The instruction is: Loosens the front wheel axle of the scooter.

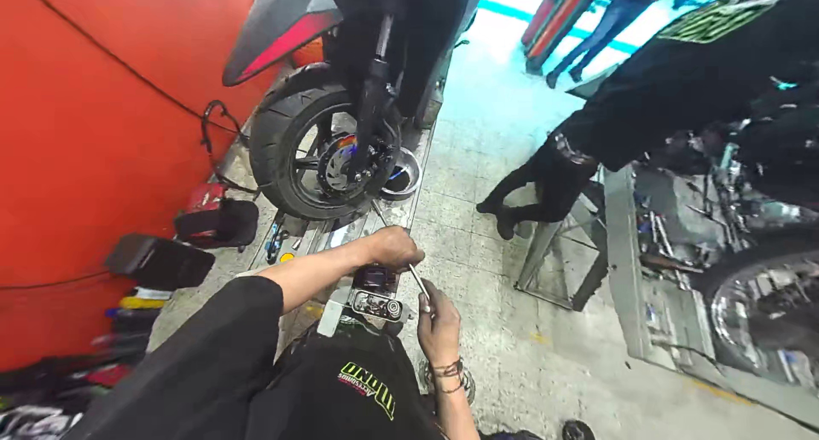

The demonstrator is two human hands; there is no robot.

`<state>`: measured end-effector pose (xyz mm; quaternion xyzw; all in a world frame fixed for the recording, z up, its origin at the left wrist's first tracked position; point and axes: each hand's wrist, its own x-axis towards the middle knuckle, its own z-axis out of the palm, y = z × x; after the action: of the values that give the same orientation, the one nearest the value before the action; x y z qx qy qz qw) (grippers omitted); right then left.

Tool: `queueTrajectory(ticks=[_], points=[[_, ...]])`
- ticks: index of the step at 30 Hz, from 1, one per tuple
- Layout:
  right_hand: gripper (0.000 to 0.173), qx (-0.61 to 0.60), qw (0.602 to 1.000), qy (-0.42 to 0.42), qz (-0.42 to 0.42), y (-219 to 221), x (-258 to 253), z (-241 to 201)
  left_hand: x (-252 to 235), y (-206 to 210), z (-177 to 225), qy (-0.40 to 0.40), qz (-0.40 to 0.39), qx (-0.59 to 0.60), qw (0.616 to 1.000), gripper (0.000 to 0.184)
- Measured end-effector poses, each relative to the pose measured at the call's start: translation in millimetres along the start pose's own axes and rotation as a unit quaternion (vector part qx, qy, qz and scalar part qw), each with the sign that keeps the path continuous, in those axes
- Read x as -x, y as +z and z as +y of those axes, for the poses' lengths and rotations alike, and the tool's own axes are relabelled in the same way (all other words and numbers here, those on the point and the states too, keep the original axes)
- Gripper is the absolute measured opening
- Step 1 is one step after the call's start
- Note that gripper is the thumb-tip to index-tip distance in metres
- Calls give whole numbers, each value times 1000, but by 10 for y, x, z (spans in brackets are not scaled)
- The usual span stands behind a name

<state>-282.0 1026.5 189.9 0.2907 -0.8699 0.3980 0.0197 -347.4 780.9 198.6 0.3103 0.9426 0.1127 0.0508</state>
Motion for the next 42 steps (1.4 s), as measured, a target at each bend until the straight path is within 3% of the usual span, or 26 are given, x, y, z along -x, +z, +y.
queueTrajectory(ticks=[6, 11, 16, 18, 19, 20, 21, 23, 24, 25, 26, 28, 30, 33, 35, 37, 38, 40, 42], points=[[33, -6, 998, -51, -23, 95, -756, 140, -138, -113, -530, -56, 23, -5, 998, 24], [36, 39, 998, -50, -23, 358, -918, -13, -63, -53, -860, -44, 59, 7, 997, 25], [37, 104, 992, -60, -28, 350, -923, -88, -15, 10, -902, -33, 102, 42, 993, 23], [35, 27, 999, -11, -46, 328, -1001, -57, -43, 35, -868, -24, 147, 52, 987, 14], [31, -84, 994, 50, -52, 324, -1038, -23, -71, 59, -779, -15, 172, 59, 983, 9], [25, -232, 963, 128, -54, 304, -1077, 12, -124, 90, -640, -5, 195, 69, 978, 6], [18, -372, 902, 212, -56, 287, -1121, 20, -176, 125, -510, 1, 214, 73, 974, 6], [24, -598, 718, 347, -83, 261, -1191, -3, -253, 204, -416, 0, 231, 57, 971, 9], [28, -641, 656, 386, -96, 223, -1134, -26, -280, 260, -391, 5, 237, 52, 970, 12], [36, -629, 657, 399, -112, 184, -1058, -60, -303, 282, -394, 12, 239, 50, 970, 14], [48, -578, 704, 385, -147, 175, -976, -92, -310, 268, -444, 15, 240, 48, 970, 15], [71, -438, 803, 274, -298, 81, -778, -178, -349, 227, -493, 7, 245, 47, 968, 19], [61, -274, 876, 107, -381, -83, -712, -355, -372, 205, -470, -3, 240, 61, 969, 21], [52, -133, 955, -41, -262, -439, -1105, -428, -399, 176, -484, -7, 217, 72, 974, 21], [55, -55, 976, -53, -204, -510, -1304, -77, -372, 197, -451, -5, 188, 67, 980, 20], [65, 11, 978, 28, -208, -296, -1169, 378, -322, 214, -458, -2, 177, 60, 982, 19], [61, 19, 972, 83, -221, -151, -987, 507, -292, 227, -450, -1, 186, 64, 980, 18], [51, -15, 945, 111, -308, -2, -727, 377, -259, 209, -480, -3, 225, 58, 973, 15], [58, -97, 919, 31, -381, -117, -697, -148, -226, 212, -459, -9, 226, 62, 972, 14]])
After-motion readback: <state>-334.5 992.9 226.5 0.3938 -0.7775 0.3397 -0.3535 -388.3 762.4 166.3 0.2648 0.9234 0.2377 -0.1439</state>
